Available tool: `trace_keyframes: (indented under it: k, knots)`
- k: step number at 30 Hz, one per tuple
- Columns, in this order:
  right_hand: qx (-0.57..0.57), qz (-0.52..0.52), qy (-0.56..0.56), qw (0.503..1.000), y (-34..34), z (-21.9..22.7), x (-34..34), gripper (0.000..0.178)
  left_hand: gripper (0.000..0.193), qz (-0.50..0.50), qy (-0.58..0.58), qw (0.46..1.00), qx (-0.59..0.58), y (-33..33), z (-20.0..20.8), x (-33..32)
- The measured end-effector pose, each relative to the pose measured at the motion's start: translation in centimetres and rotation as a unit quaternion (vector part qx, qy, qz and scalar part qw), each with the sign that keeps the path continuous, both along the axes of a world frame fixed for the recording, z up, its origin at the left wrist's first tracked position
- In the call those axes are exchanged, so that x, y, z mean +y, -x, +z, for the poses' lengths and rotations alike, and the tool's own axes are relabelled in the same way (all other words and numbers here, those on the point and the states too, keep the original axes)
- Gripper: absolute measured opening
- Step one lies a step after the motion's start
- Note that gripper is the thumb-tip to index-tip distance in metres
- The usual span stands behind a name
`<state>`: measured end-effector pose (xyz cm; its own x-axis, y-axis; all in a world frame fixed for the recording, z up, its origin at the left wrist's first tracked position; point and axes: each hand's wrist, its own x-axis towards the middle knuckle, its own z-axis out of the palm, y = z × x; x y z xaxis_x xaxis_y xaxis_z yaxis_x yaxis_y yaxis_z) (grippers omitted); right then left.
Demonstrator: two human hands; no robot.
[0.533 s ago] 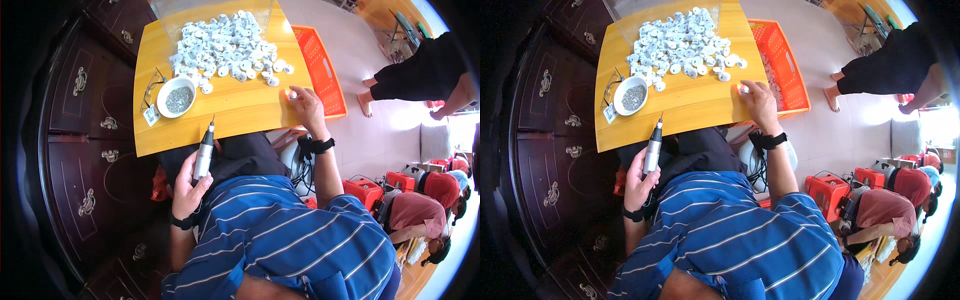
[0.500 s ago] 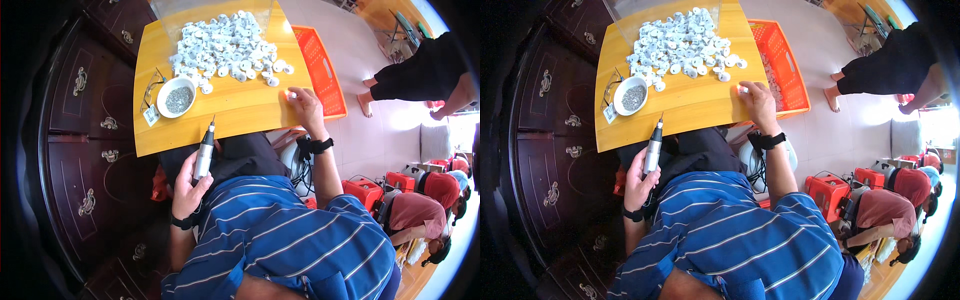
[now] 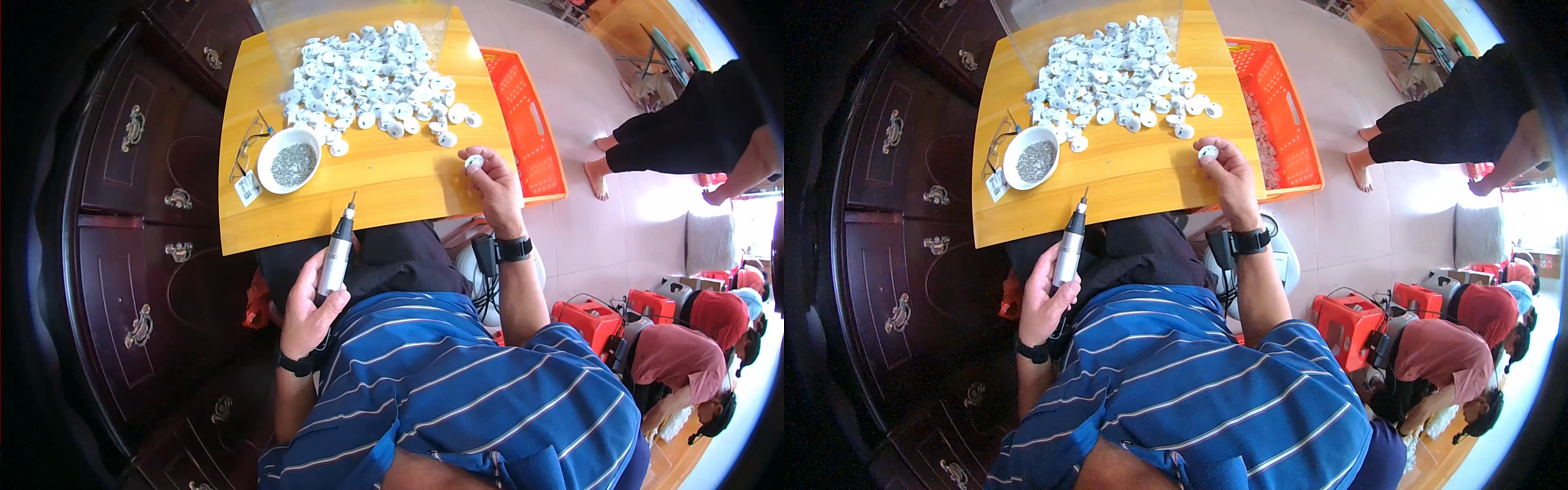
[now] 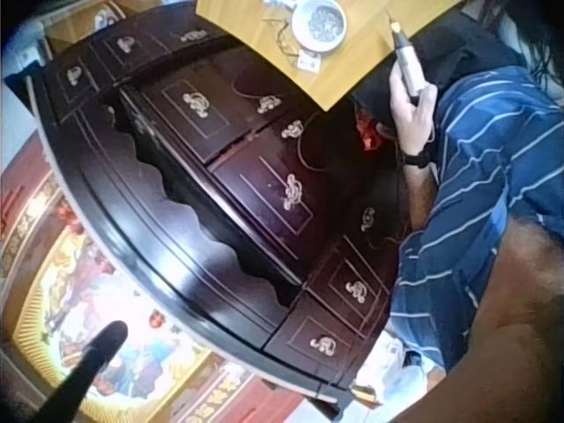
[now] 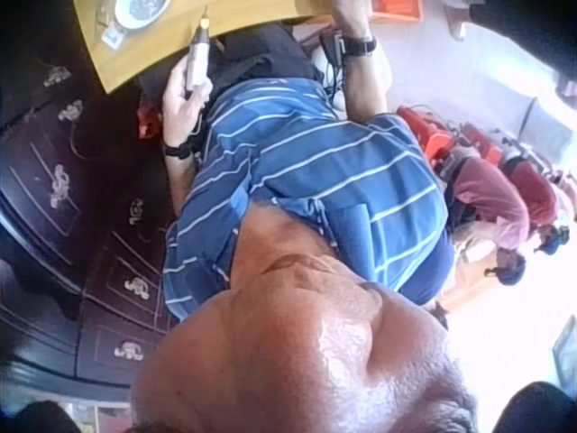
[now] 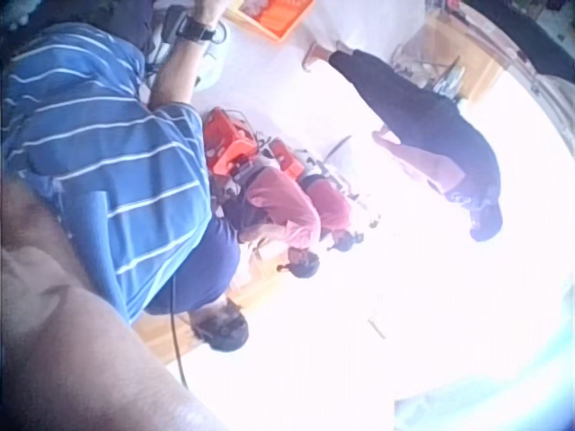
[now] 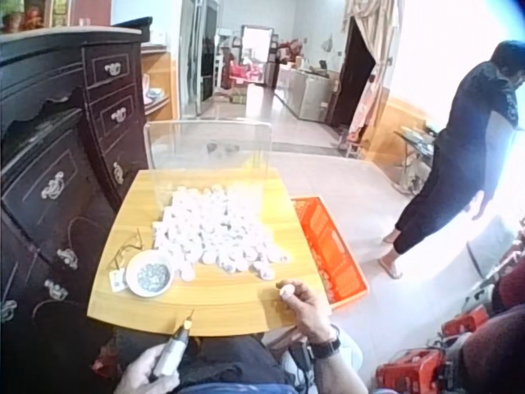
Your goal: Manually assembling white plastic housings with small electronic components and screws using an electric screwdriver.
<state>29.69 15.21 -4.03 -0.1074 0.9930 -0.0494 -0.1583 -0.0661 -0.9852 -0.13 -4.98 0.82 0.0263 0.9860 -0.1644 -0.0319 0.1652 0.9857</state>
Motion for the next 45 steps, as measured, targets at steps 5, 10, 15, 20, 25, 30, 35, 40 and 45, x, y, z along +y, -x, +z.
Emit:
trace_keyframes:
  k: [5, 10, 15, 20, 25, 30, 35, 40, 45]
  knots:
    - [0.071, 0.001, 0.033, 0.997, 0.5, -1.0, 0.1, 0.024, 0.063, 0.003, 0.002, 1.000, 0.004, 0.0, -0.3, -0.1]
    - [0.127, 0.002, 0.051, 0.991, 0.6, -0.8, 0.2, 0.022, 0.064, 0.001, 0.010, 1.000, -0.009, -0.1, 0.0, 0.1]
    - [0.102, -0.003, 0.051, 0.993, 0.8, -0.5, 0.2, 0.023, 0.064, -0.005, 0.005, 1.000, -0.012, -0.2, 0.4, 0.2]
    - [0.135, -0.015, 0.062, 0.989, 0.7, -0.6, 0.3, 0.026, 0.064, -0.005, 0.006, 1.000, -0.009, -0.3, 0.3, 0.3]
    - [0.143, -0.009, 0.075, 0.987, 0.5, -0.7, 0.5, 0.026, 0.064, -0.007, 0.005, 1.000, -0.008, -0.3, 0.5, 0.3]
    - [0.136, -0.024, 0.075, 0.988, 0.4, -1.3, 0.7, 0.023, 0.063, -0.008, 0.007, 1.000, -0.006, -0.3, 0.4, 0.4]
    - [0.096, -0.003, 0.046, 0.994, 0.3, -1.8, 1.1, 0.026, 0.064, -0.002, 0.006, 1.000, 0.010, -0.2, -0.1, 0.2]
    - [0.103, -0.020, 0.058, 0.993, 0.8, -1.0, 0.6, 0.034, 0.068, 0.001, 0.012, 1.000, 0.015, -0.2, -0.1, 0.3]
    - [0.114, -0.010, 0.064, 0.991, 0.6, -1.1, 0.7, 0.045, 0.069, 0.001, 0.022, 1.000, 0.016, -0.3, 0.3, 0.3]
